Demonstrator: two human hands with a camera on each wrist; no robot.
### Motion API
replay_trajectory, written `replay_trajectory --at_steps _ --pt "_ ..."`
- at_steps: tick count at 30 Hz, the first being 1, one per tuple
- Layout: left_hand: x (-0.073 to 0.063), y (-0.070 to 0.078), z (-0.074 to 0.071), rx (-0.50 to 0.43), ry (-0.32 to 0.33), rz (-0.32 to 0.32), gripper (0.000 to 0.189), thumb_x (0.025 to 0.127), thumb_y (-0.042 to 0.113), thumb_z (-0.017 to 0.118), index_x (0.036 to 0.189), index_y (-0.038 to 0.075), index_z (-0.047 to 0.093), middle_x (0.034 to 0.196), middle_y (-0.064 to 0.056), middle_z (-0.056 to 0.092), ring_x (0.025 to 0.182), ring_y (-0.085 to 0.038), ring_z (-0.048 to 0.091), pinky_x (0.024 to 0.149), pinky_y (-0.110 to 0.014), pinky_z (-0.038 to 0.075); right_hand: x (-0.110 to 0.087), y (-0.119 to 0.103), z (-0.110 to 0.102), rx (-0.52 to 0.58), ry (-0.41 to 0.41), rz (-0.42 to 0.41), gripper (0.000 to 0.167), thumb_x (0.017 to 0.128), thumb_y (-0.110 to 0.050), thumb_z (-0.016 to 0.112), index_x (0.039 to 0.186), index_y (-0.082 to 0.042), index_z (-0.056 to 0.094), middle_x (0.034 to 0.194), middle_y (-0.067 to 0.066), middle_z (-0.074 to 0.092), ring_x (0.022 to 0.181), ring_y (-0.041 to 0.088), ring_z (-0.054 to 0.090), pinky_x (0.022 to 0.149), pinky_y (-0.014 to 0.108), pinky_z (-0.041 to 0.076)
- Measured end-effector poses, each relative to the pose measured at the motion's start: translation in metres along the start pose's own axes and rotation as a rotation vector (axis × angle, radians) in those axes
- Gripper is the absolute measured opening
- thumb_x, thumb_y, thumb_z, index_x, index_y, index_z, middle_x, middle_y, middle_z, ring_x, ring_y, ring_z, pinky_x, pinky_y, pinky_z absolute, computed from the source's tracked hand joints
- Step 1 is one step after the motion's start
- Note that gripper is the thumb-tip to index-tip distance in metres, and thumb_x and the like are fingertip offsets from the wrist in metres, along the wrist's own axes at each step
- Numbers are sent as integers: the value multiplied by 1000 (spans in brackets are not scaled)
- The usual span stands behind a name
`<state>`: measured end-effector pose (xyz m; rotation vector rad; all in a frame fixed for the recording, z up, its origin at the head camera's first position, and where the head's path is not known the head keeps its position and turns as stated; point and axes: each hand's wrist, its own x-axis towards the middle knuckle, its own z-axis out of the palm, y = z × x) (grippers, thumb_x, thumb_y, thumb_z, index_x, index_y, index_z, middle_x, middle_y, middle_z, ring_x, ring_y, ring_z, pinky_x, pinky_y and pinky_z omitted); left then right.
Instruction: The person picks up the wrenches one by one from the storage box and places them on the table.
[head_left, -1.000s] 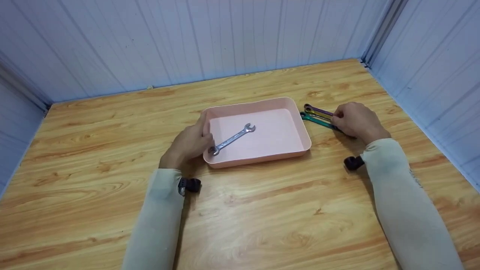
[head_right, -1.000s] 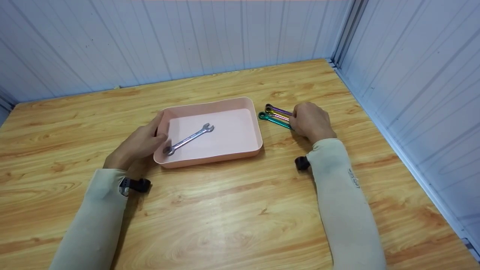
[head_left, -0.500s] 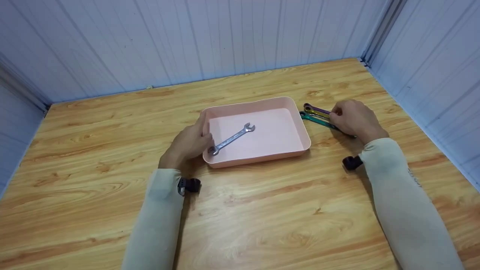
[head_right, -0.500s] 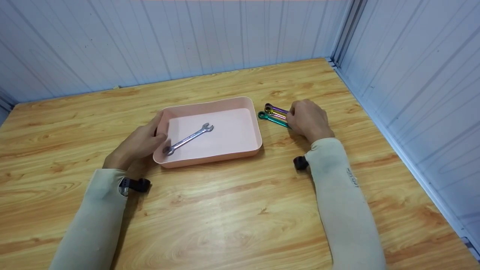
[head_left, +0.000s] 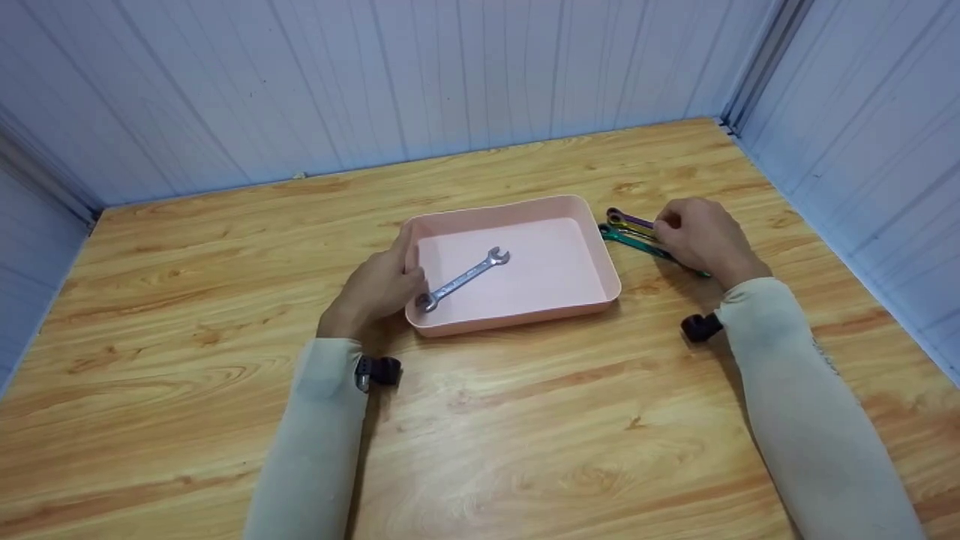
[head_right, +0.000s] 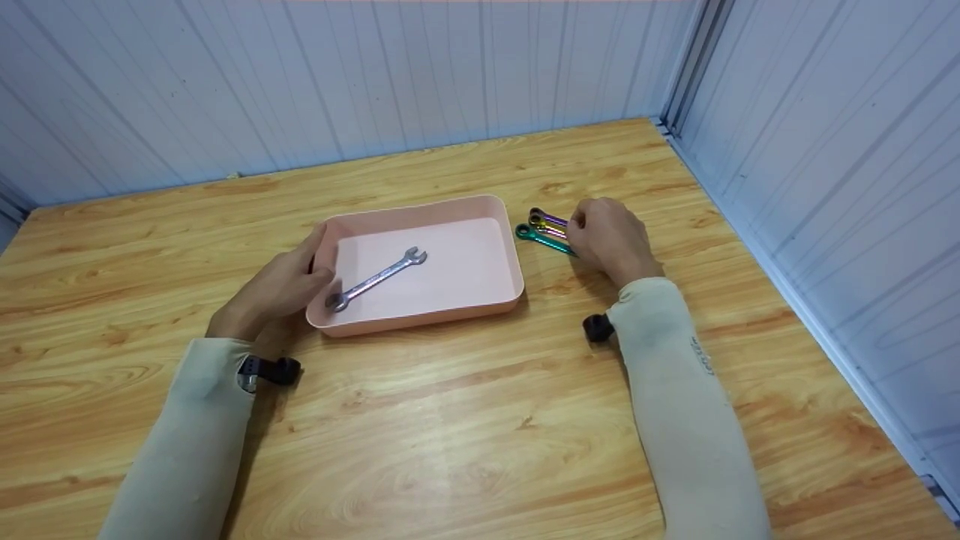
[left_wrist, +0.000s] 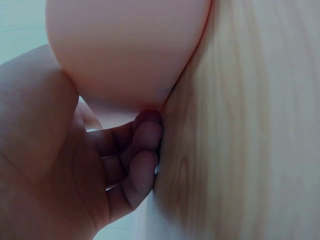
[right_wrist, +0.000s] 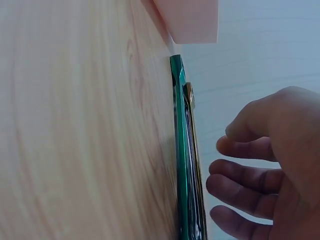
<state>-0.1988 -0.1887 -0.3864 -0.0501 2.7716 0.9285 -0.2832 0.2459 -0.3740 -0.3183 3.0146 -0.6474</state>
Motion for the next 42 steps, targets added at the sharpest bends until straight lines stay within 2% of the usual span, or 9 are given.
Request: replay_trajectory --at_steps 6,10,14,20,28,37,42 --pt "-1 0 0 -3 0 -16 83 99 28 48 162 29 -6 113 -8 63 98 -27 57 90 -42 40 0 -6 2 52 28 8 33 102 -28 50 111 -4 69 109 17 65 94 32 57 84 52 45" --pt "-2 -3 -1 13 5 19 82 99 29 47 162 26 -5 124 -11 62 104 -27 55 92 -43 39 1 -10 4 83 32 -15 32 102 -29 51 110 -4 69 109 15 65 96 31 57 86 50 44" --pt "-2 -5 -1 28 10 36 81 99 30 46 162 23 -4 139 -14 55 107 -28 53 94 -44 40 1 -12 6 111 29 -40 31 101 -29 52 109 -5 70 108 15 65 97 31 57 87 50 44" --pt "-1 -4 1 9 4 1 82 98 30 47 162 25 -5 152 -13 42 113 -28 50 101 -45 38 1 -16 9 149 29 -60 28 101 -25 55 108 -3 70 106 15 66 94 30 58 84 48 45" --pt "0 -2 2 1 10 -11 83 98 29 49 162 26 -4 149 -12 45 110 -28 52 94 -44 39 -2 -23 10 211 -8 -54 31 103 -29 54 111 -4 70 105 12 65 91 27 56 79 43 45" --pt "1 -1 2 -16 10 -30 84 98 29 50 162 28 -4 145 -11 48 110 -28 52 94 -44 39 -6 -34 10 310 26 -128 31 103 -30 56 106 -4 73 96 9 66 81 23 56 71 38 45" --pt "0 -2 0 -6 4 26 80 99 29 47 162 25 -3 118 -12 63 97 -29 55 90 -43 39 -9 -43 11 398 37 -146 26 102 -28 58 97 -5 71 84 9 64 73 21 54 61 31 43"
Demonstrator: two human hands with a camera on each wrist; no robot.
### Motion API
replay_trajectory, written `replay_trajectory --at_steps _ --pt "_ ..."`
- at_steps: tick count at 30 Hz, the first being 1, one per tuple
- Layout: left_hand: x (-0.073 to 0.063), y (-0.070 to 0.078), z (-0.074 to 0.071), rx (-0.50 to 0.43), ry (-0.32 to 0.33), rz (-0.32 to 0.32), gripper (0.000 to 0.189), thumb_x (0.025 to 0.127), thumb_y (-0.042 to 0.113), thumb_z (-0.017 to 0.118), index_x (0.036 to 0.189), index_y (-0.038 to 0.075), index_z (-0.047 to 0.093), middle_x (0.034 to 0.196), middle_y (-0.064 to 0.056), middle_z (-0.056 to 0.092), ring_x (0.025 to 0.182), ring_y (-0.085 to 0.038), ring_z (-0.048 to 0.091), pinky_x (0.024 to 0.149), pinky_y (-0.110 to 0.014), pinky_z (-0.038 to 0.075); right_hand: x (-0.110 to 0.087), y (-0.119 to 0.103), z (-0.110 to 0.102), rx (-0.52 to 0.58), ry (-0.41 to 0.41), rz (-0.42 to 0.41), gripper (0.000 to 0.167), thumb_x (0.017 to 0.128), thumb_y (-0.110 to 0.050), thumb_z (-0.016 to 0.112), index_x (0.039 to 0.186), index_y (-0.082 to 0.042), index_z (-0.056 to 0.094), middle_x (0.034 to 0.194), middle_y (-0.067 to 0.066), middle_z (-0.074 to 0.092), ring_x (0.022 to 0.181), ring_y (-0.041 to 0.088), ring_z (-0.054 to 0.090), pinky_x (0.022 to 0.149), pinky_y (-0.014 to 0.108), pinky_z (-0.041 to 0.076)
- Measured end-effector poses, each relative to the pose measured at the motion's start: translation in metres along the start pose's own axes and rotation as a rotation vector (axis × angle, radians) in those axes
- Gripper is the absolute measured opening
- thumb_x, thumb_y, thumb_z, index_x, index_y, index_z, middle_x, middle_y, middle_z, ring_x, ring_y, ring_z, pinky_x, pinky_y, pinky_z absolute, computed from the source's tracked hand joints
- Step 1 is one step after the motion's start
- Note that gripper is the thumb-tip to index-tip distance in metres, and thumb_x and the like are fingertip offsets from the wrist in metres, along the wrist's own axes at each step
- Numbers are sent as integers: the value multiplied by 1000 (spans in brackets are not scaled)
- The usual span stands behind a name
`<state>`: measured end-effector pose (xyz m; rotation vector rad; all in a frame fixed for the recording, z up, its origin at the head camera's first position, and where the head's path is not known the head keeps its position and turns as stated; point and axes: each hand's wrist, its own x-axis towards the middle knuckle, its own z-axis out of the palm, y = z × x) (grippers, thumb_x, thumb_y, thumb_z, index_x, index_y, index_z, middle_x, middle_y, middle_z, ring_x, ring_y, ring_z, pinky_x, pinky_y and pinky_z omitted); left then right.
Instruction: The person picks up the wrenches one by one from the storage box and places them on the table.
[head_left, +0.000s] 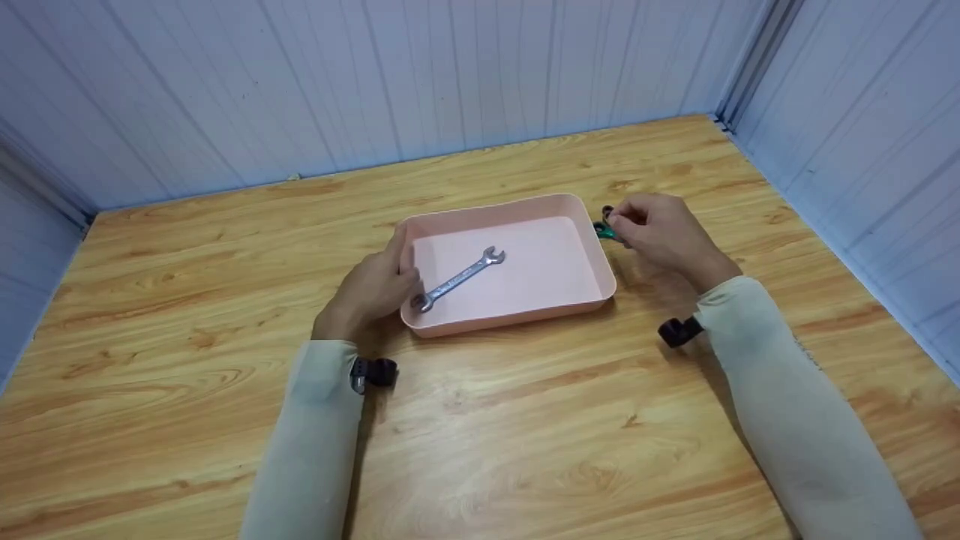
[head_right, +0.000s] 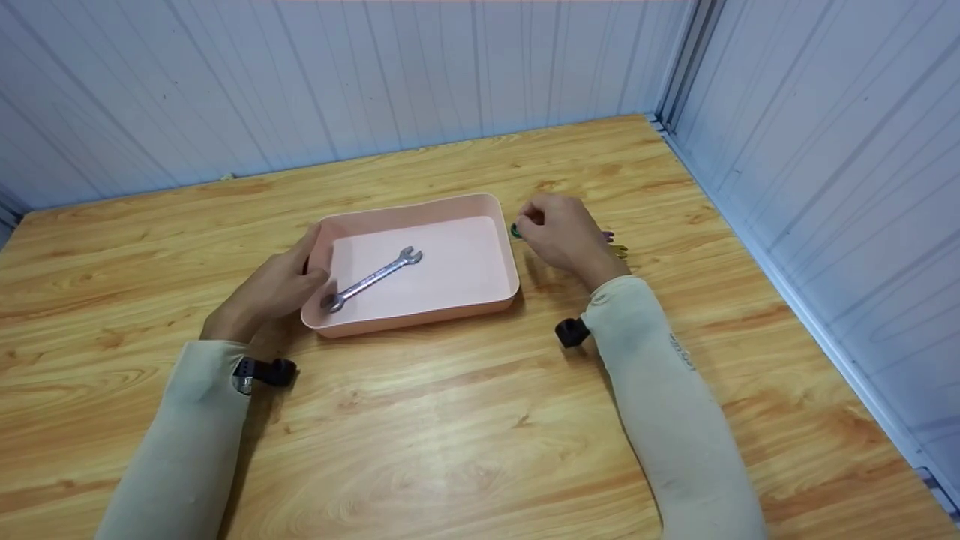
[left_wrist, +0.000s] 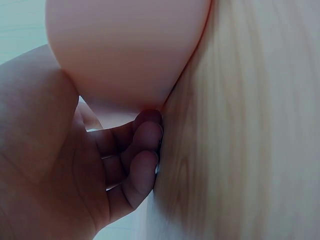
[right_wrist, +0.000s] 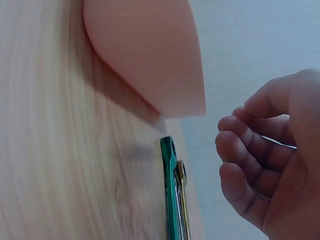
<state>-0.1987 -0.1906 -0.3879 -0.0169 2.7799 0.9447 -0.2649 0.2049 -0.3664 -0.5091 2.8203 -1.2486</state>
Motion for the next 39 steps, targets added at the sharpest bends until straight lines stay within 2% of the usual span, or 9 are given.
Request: replay_trajectory --at_steps 2,5,9,15,22,27,32,39 --pt "0 0 -1 9 -1 21 79 100 29 45 162 24 -3 109 -11 65 94 -29 55 89 -43 39 -1 -3 1 20 2 -11 24 101 -27 59 93 -6 70 82 8 63 71 21 55 59 30 43" --pt "-1 0 -1 7 -3 16 80 100 30 46 162 23 -4 111 -9 63 95 -28 55 89 -43 39 -1 -7 3 22 5 -29 23 101 -24 59 89 -7 68 82 8 64 71 20 56 58 29 43" --pt "0 0 0 9 -6 8 81 100 30 47 162 24 -4 112 -9 63 97 -28 56 89 -43 40 -1 -10 5 27 6 -37 20 101 -22 60 91 -7 69 84 9 65 72 20 58 58 28 44" --pt "0 1 0 9 -2 -2 82 99 30 49 162 25 -4 121 -10 61 104 -28 55 91 -44 39 -2 -12 7 39 -6 -56 18 100 -20 61 98 -6 72 83 10 66 72 21 60 57 27 45" --pt "-1 2 0 -10 1 -43 83 98 29 50 162 28 -3 130 -12 56 109 -28 53 93 -44 39 -3 -15 10 57 -43 -74 22 101 -21 61 101 -1 72 86 16 66 76 29 61 56 27 43" --pt "-1 2 0 2 -5 -25 82 99 31 49 162 27 -4 136 -11 54 113 -28 51 98 -45 38 -3 -17 12 75 -52 -60 24 100 -23 62 99 -1 71 81 10 65 78 34 62 57 27 45" --pt "0 1 0 19 -4 -3 81 99 32 46 162 25 -4 128 -9 59 115 -27 50 104 -46 37 -5 -21 15 100 -78 -56 25 101 -25 61 101 -3 71 82 10 65 77 32 62 59 27 46" --pt "0 1 0 12 -2 -31 81 100 32 46 162 28 -5 123 -9 59 113 -27 51 95 -44 38 -4 -26 23 98 -140 -112 26 101 -23 60 102 0 71 84 11 65 77 26 62 65 28 51"
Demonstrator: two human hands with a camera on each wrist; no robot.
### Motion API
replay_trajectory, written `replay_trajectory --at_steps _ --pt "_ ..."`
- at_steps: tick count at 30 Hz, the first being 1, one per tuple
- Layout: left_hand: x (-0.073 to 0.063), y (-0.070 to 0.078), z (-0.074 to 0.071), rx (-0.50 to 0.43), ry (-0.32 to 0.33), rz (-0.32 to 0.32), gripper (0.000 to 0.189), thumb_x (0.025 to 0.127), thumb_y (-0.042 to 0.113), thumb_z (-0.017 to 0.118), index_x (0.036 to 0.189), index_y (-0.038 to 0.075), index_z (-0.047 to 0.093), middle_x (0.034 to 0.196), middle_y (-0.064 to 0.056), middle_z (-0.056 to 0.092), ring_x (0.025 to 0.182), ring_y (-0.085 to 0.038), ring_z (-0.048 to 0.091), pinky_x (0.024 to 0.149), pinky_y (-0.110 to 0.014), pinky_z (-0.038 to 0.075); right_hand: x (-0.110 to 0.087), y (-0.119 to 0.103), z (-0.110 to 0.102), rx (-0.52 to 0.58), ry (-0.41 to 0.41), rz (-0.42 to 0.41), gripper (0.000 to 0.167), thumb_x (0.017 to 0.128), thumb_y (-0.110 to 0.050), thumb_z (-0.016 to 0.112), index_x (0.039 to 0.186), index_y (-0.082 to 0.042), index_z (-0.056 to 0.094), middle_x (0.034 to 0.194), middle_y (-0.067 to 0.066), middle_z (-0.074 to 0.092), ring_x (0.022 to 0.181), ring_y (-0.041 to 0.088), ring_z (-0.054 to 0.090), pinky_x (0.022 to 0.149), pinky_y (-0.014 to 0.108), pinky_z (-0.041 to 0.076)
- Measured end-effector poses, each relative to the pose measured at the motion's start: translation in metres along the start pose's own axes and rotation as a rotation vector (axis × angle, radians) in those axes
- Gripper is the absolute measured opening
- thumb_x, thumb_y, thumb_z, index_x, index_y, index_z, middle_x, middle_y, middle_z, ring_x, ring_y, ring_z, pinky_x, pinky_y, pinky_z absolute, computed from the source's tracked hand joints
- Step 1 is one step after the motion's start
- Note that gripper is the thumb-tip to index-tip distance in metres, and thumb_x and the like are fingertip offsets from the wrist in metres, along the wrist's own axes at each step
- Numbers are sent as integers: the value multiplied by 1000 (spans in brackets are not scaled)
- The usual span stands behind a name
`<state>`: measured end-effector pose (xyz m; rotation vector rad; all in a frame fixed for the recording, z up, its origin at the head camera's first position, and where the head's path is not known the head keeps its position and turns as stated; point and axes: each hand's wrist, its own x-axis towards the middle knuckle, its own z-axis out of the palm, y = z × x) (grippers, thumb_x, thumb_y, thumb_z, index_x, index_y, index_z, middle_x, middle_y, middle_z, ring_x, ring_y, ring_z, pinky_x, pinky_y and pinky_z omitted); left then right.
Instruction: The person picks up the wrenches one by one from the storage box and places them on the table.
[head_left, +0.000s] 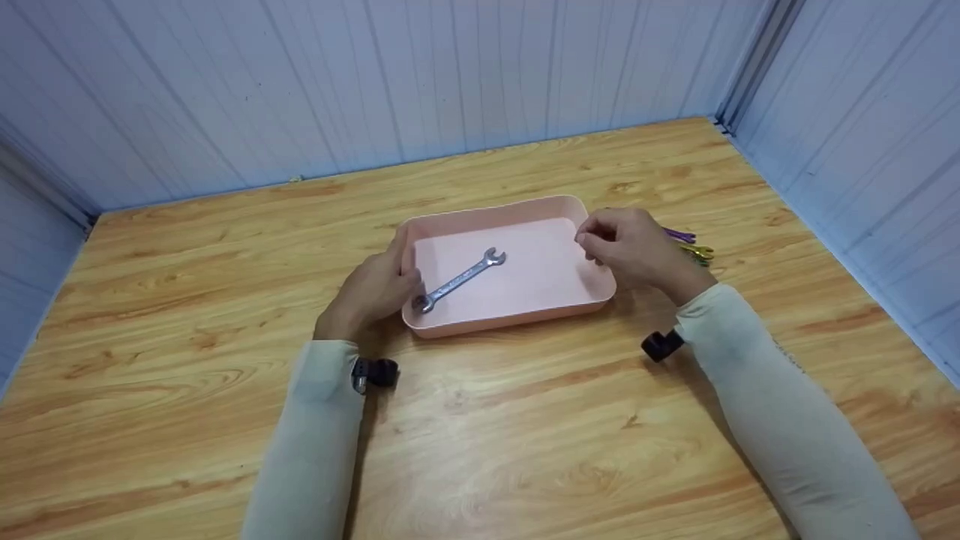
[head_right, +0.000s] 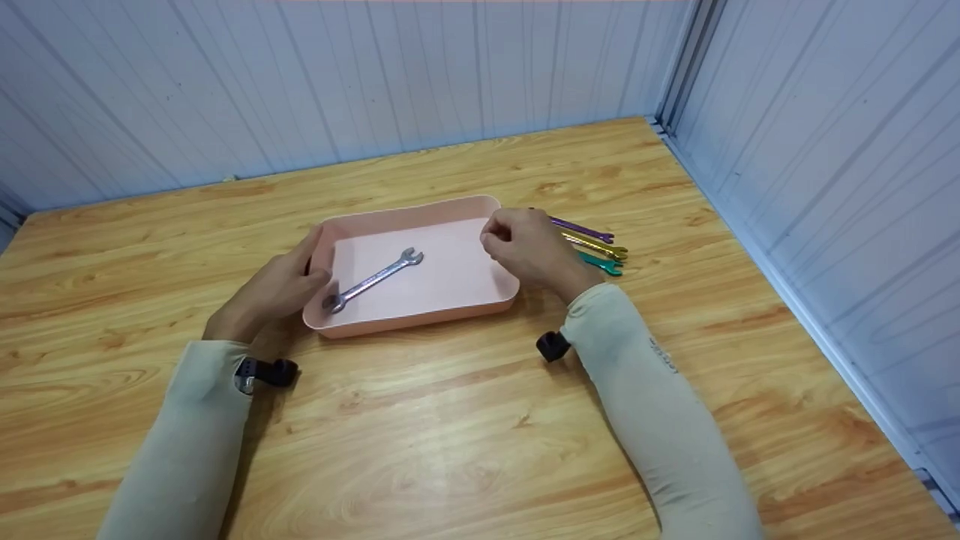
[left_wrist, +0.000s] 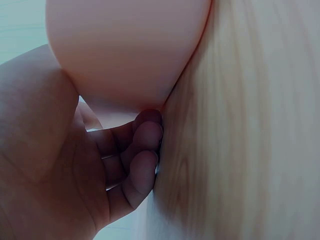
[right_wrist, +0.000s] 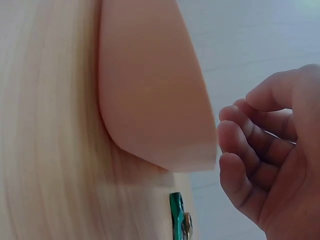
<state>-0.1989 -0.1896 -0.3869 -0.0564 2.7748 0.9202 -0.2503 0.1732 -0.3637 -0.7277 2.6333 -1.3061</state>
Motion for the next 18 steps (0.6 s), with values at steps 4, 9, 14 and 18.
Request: replay_trajectory --at_steps 4,9,14,18 --pt "0 1 1 -12 1 -14 81 100 31 47 162 29 -6 124 -9 59 110 -27 52 94 -44 38 0 -2 5 -26 -17 15 24 101 -23 60 102 -2 71 85 9 65 77 23 61 67 30 51" --pt "0 2 1 -34 1 -30 82 100 30 49 162 31 -5 121 -9 59 108 -27 53 94 -44 38 -1 -7 9 -77 -24 28 21 100 -23 61 102 -4 71 88 6 64 78 21 60 69 35 51" --pt "1 1 2 -51 -11 -43 82 100 31 49 161 33 -6 121 -7 59 115 -27 51 97 -45 37 0 -9 13 -129 -33 -5 20 100 -21 60 102 -4 71 89 6 63 78 20 57 69 35 49" --pt "0 1 1 -35 -11 -18 82 100 31 48 161 31 -6 127 -9 59 115 -27 50 99 -45 37 -1 -9 16 -219 -12 -76 17 99 -18 61 98 -6 72 85 4 64 73 19 55 66 35 47"
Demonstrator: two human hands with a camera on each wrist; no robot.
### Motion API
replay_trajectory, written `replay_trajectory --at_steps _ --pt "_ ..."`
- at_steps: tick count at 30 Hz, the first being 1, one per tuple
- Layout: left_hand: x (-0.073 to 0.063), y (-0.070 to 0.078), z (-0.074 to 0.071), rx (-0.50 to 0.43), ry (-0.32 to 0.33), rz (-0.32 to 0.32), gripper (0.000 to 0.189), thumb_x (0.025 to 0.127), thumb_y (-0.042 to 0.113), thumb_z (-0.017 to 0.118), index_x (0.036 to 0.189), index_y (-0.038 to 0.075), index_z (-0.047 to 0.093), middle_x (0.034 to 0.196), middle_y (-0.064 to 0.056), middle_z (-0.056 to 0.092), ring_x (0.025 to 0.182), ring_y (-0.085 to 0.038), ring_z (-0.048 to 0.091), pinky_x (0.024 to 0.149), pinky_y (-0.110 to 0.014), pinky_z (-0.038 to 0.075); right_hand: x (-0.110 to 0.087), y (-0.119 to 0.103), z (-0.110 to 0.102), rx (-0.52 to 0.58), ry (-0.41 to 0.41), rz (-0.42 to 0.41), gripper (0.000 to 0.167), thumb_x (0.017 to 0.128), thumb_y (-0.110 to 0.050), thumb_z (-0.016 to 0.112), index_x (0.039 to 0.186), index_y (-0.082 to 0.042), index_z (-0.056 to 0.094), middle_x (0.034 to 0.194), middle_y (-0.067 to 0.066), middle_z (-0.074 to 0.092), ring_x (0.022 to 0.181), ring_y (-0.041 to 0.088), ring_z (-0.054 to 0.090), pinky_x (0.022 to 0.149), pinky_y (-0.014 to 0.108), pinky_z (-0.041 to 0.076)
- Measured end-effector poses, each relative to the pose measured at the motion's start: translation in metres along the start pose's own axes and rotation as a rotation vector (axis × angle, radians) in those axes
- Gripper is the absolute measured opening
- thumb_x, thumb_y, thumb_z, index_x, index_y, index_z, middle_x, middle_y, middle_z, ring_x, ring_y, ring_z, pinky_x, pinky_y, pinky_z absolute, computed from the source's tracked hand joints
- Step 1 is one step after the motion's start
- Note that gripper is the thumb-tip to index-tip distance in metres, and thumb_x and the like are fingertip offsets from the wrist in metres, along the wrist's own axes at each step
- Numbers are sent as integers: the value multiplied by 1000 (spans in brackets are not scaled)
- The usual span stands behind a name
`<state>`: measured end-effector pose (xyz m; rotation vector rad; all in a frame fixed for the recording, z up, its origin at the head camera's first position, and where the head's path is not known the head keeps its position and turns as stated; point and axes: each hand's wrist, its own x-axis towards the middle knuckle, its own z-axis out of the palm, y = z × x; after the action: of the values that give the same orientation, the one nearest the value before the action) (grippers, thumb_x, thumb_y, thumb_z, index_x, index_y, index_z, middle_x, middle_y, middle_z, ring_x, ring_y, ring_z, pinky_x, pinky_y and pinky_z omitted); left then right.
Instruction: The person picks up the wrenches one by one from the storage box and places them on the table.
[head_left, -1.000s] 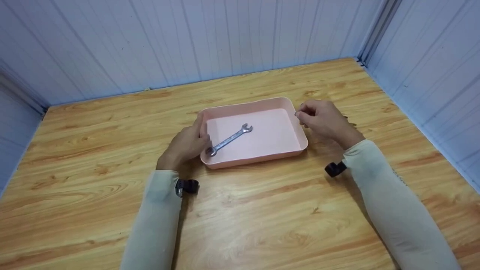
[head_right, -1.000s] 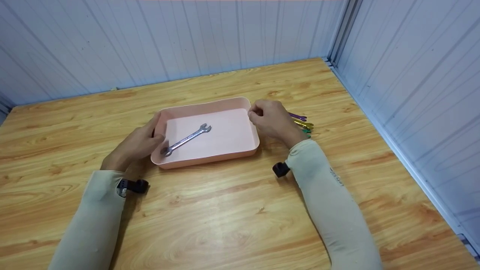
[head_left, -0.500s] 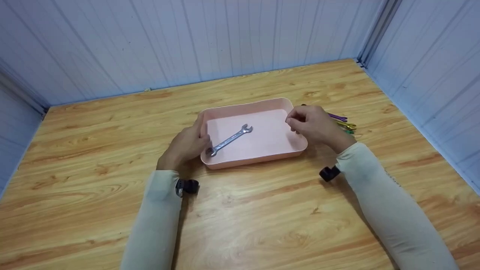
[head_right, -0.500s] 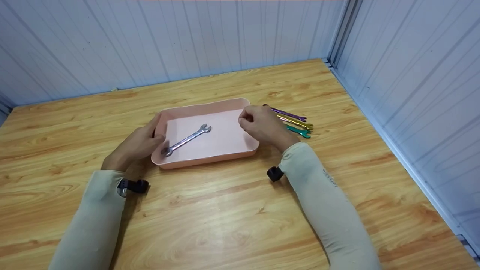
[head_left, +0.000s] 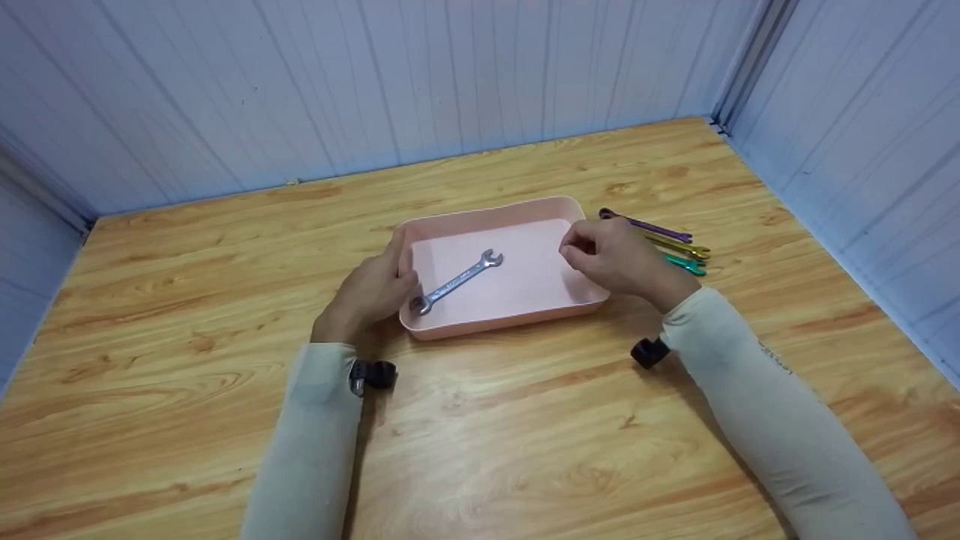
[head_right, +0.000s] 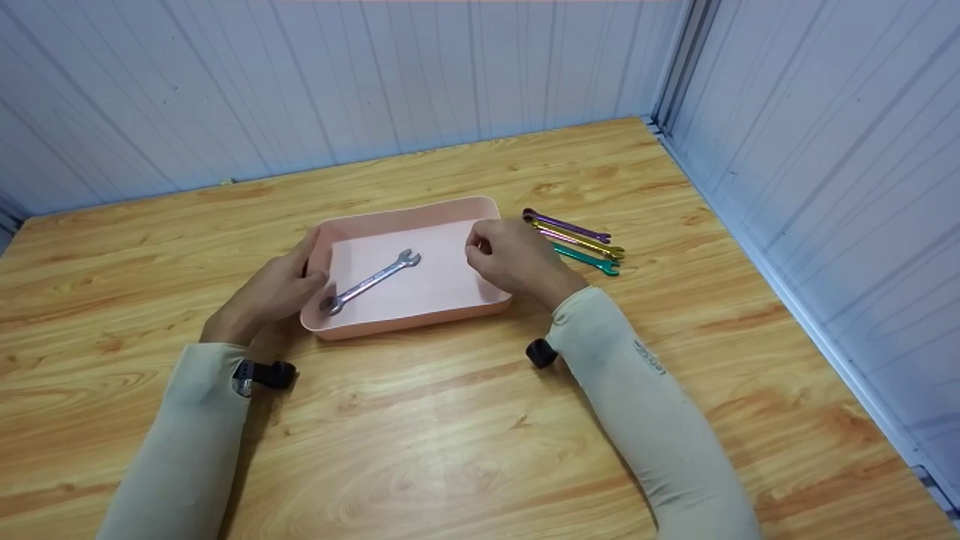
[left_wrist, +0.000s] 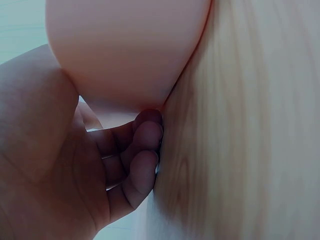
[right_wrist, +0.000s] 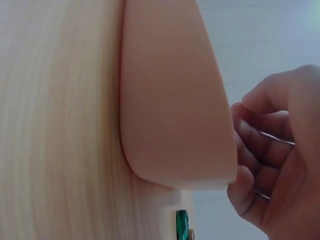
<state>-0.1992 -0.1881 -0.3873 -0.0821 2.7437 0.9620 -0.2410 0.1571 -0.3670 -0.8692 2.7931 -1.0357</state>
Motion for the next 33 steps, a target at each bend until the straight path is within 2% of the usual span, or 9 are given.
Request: replay_trajectory --at_steps 3,7,13,16,19,26,29,33 --pt "0 -2 -1 20 6 40 83 98 30 48 162 26 -4 134 -10 57 113 -27 51 98 -45 38 -1 -4 3 -56 6 -53 15 98 -17 61 95 -7 71 82 3 64 70 18 54 65 34 45" --pt "-1 -2 -3 39 15 69 83 98 30 48 162 22 -3 130 -10 60 108 -28 52 93 -44 39 -1 -11 7 -64 -43 -71 16 99 -20 60 97 -9 72 81 1 63 71 17 54 65 33 45" --pt "-2 0 -3 52 27 52 80 100 32 47 162 25 -3 131 -10 59 109 -28 52 93 -44 39 -1 -20 11 -25 -207 -77 17 99 -21 61 100 -10 74 81 0 62 72 18 55 65 34 45" --pt "-1 1 -2 45 27 39 79 101 34 46 162 27 -3 125 -9 60 109 -28 53 93 -44 39 1 -23 13 -11 -293 -60 17 100 -24 62 102 -12 74 83 -1 63 75 18 55 67 34 46" --pt "-1 0 0 37 17 40 80 100 32 46 162 28 -4 125 -9 60 109 -28 53 94 -45 39 5 -29 18 -12 -340 -57 18 100 -24 61 103 -13 74 85 -1 64 79 18 56 70 34 46" --pt "-1 -3 1 17 17 -2 82 99 32 50 162 29 -3 136 -9 54 114 -27 51 97 -45 38 18 -47 33 -50 -409 -87 19 100 -25 60 107 -13 74 90 -1 65 83 18 57 76 33 47" --pt "-2 -3 -1 29 13 26 82 100 31 49 162 28 -4 131 -11 57 109 -28 53 95 -44 39 22 -54 38 -58 -427 -97 20 99 -24 58 108 -14 73 90 -1 65 82 18 57 76 34 47" --pt "-2 -2 -2 49 10 59 81 100 30 47 162 26 -4 113 -10 63 96 -28 56 89 -43 41 27 -59 44 -57 -446 -95 21 99 -26 58 108 -16 73 88 -1 65 81 17 57 76 34 47"
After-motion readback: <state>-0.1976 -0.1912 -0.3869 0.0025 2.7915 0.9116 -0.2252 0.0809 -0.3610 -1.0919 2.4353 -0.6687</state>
